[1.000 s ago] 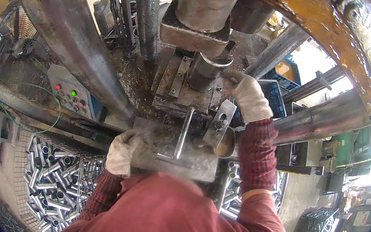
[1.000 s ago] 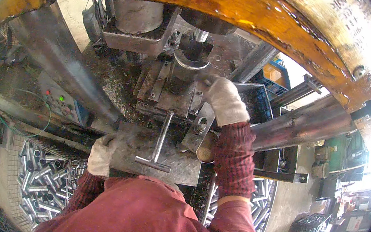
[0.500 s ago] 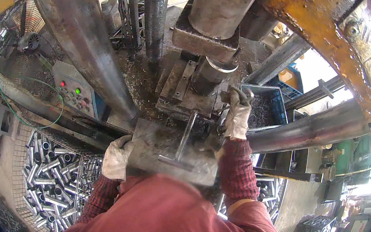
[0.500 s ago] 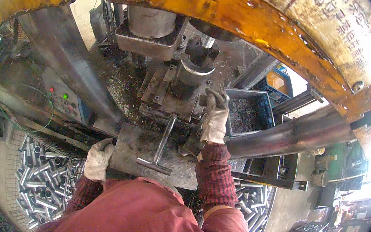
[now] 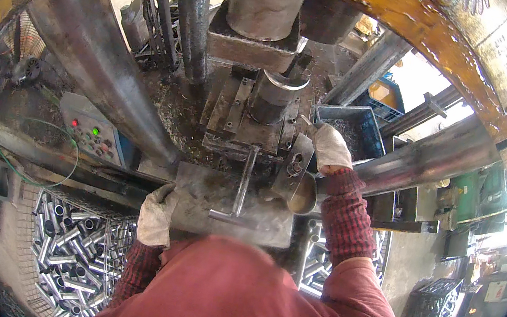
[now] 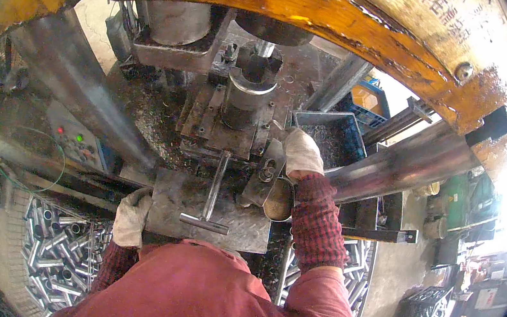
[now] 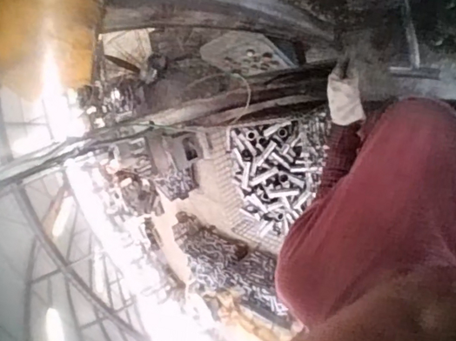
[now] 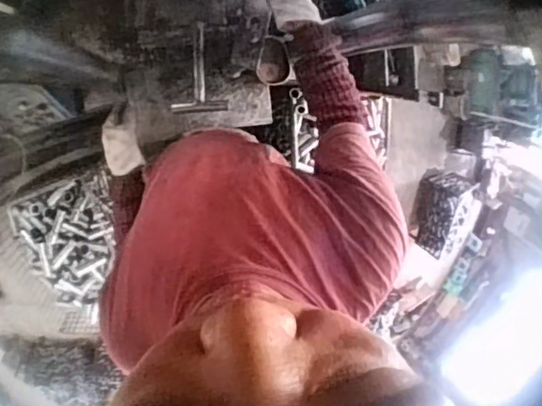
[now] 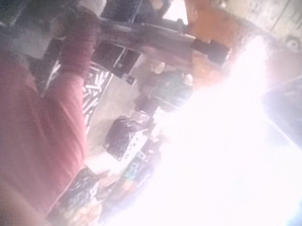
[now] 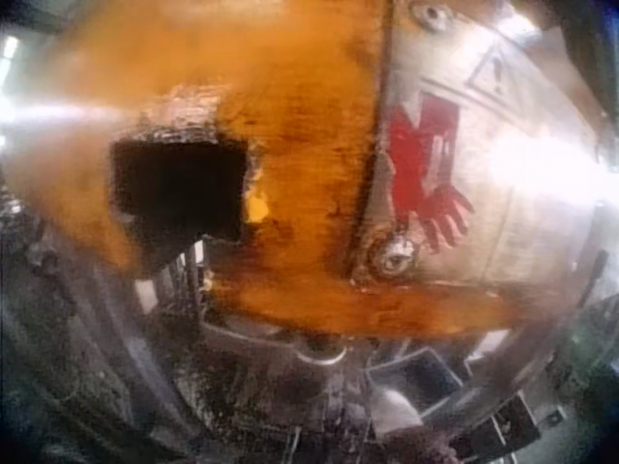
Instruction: The person operates a hydraulic press machine, repeatedly placing metal cylindrical parts into the press die, activating the press, and removing the processed parts. The person wears gloves and uses both hands to handle the parts and operate the machine controls.
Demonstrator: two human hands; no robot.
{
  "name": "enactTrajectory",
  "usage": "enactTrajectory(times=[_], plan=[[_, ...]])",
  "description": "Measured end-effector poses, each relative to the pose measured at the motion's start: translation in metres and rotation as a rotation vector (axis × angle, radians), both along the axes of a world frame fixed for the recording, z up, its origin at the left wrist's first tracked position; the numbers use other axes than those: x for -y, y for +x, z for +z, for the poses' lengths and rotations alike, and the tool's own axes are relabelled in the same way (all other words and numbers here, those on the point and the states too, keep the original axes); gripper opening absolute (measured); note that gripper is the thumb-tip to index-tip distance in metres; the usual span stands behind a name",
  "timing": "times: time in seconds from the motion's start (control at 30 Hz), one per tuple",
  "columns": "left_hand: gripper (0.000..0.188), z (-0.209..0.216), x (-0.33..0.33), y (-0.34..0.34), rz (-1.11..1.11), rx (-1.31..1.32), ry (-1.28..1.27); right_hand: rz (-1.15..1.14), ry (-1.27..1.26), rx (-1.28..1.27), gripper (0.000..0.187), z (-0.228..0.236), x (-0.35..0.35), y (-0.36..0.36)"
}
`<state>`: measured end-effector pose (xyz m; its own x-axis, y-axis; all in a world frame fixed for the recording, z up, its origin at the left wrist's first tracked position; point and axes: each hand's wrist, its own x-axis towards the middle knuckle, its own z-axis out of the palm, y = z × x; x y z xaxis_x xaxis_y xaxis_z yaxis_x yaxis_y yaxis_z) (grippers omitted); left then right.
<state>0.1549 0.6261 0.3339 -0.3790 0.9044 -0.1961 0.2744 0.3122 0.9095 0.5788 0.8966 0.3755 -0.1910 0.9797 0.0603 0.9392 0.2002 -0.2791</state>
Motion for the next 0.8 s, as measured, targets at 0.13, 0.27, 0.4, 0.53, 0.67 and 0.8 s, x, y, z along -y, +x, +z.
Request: enactTrajectory(times=[0.13,0.27,0.4,0.53,0.67,0.8], plan=[[0.041,0.008,0.000,-0.006,0.002,0.064,-0.045,-0.042,-0.078,0.045,0.024,-0.001,-0.002,-0.001],[0.040,0.012,-0.001,-0.005,0.023,0.077,-0.010,-0.079,-0.080,-0.085,0.029,0.004,0.001,-0.013],[0.039,0.011,0.001,-0.002,0.023,-0.016,0.003,-0.127,-0.072,-0.060,0.028,-0.003,0.006,-0.018],[0.037,0.012,0.001,-0.003,0.038,-0.011,0.009,0.098,0.130,0.295,0.040,-0.021,0.010,-0.016],[0.038,0.012,0.002,-0.005,0.037,0.003,-0.012,-0.074,0.010,-0.001,0.016,-0.032,0.007,-0.016],[0.039,0.006,0.001,-0.005,0.033,-0.032,-0.005,0.031,0.067,0.068,0.017,-0.026,0.004,-0.016]])
